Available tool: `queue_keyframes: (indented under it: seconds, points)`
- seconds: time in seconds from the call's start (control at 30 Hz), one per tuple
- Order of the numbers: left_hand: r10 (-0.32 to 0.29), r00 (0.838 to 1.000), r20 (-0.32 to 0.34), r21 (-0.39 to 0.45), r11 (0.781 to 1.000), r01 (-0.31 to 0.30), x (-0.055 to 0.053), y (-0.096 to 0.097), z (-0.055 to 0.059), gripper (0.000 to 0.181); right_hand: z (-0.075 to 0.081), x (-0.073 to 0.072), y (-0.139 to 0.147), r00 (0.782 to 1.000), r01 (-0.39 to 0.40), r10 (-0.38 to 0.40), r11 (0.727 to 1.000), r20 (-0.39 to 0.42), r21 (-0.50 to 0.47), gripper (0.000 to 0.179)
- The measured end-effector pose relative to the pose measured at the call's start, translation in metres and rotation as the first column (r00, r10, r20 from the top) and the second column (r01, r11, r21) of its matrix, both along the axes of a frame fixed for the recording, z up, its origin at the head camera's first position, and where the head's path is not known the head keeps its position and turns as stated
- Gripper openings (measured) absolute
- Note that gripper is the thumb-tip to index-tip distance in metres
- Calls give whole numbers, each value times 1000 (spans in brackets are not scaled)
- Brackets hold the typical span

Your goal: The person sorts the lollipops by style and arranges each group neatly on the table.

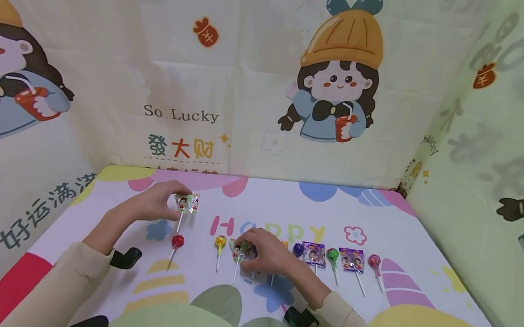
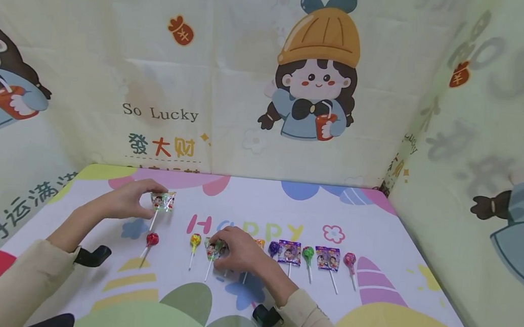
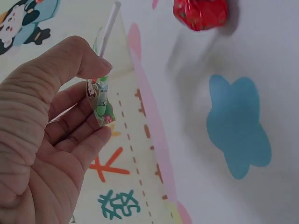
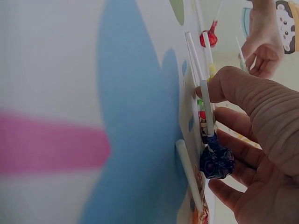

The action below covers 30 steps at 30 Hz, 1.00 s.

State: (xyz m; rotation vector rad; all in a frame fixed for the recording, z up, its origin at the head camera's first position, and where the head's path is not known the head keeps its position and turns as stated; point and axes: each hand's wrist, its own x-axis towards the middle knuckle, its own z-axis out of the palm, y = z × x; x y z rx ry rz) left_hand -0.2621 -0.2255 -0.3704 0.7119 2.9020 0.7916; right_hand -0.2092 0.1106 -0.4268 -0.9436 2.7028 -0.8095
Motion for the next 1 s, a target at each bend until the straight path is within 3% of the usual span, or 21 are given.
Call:
queue_keyframes:
  seconds: [0.33, 0.63, 1.0]
  points:
    - [51, 998, 20, -14, 999, -51, -24, -7, -8, 57, 3, 1, 1, 1000, -13, 13, 1000, -1, -6, 44]
    - [88, 993, 75, -2, 996, -88, -36, -10, -24, 58, 4, 1, 0, 1000, -23, 23, 1000, -13, -1, 44]
    - [83, 990, 114, -18, 997, -81, -47, -12, -38, 58, 4, -1, 0, 1000, -20, 20, 1000, -11, -3, 45]
